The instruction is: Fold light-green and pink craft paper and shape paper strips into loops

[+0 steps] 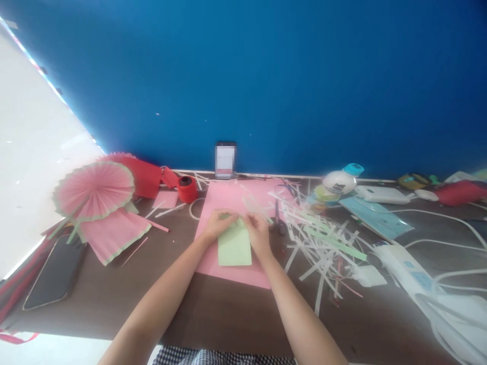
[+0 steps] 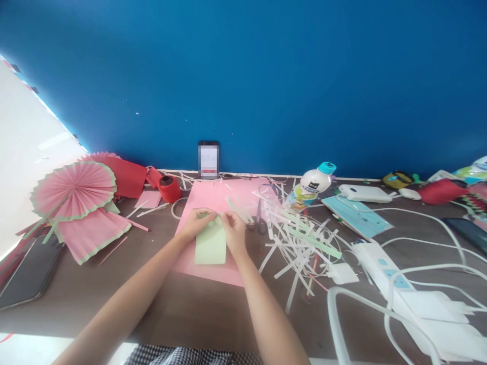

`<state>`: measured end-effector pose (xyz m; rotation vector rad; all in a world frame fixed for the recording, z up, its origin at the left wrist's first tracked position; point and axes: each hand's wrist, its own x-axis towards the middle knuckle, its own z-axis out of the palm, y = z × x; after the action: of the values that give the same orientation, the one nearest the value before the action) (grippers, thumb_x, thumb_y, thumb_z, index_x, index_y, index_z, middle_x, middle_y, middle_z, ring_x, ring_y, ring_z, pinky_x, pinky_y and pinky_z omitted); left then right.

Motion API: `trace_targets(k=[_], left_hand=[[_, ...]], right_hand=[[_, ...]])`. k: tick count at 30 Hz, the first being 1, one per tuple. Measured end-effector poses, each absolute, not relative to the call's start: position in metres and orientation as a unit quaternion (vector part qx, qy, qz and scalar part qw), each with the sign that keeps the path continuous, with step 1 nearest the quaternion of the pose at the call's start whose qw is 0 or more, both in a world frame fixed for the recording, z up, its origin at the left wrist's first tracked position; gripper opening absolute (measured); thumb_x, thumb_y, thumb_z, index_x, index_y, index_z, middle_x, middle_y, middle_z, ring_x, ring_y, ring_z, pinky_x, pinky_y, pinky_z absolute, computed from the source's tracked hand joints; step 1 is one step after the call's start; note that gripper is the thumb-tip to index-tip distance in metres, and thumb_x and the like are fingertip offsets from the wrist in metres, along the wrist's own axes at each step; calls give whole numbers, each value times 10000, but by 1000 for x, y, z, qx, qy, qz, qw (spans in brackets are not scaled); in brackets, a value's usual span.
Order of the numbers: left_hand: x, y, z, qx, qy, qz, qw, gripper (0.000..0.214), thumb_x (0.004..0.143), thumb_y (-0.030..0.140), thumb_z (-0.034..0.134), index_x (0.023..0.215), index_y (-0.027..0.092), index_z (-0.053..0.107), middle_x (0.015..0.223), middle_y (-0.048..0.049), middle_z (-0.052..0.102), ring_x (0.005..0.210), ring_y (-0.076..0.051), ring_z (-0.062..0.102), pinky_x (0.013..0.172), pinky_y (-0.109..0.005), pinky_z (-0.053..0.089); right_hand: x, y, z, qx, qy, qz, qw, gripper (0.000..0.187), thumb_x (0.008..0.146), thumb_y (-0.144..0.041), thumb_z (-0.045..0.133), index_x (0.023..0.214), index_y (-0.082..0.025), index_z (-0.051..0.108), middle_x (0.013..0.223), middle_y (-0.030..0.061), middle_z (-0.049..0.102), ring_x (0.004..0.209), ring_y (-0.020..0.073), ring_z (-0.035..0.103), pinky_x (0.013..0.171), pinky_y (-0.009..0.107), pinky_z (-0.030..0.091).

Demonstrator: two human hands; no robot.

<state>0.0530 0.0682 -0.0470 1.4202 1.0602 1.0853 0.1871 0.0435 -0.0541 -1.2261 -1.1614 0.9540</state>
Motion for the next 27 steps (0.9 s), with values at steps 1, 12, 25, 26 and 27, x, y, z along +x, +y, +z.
trace_targets(k=[1,12,25,26,27], left_hand=[[53,68,-47,587,441,450,508,218,697,344,589,710,139,662,789,-54,672,754,-179,596,699,-271,445],[49,65,-39,574,457,469,492,395,677,320,638,1054,210,596,1195,-69,526,1009,-216,524,800,-278,429],[54,68,-49,545,434,450,559,299,663,422,616,710,127,601,667,-13,579,587,-112,511,518,-209,382],[54,68,-49,544,437,448,559,296,662,420,617,702,127,598,659,-10,574,578,-109,507,513,-207,379],[54,68,-49,543,440,446,559,294,661,418,618,699,128,596,656,-10,573,573,-107,505,511,-206,378]], right_hand=[[187,44,-54,-521,-487,413,566,248,711,-416,573,742,-171,583,742,32,611,718,179,555,664,293,421],[192,42,-46,-545,-471,401,566,243,670,-411,610,713,-172,628,733,22,634,713,176,552,660,286,402],[194,41,-48,-561,-392,409,604,242,666,-407,616,726,-173,633,719,1,625,709,170,545,646,275,394],[194,41,-48,-561,-387,410,606,249,664,-412,615,733,-173,635,722,2,625,706,170,544,646,276,395],[194,41,-49,-561,-381,412,608,259,662,-417,615,741,-172,638,728,5,626,706,171,545,646,276,396]])
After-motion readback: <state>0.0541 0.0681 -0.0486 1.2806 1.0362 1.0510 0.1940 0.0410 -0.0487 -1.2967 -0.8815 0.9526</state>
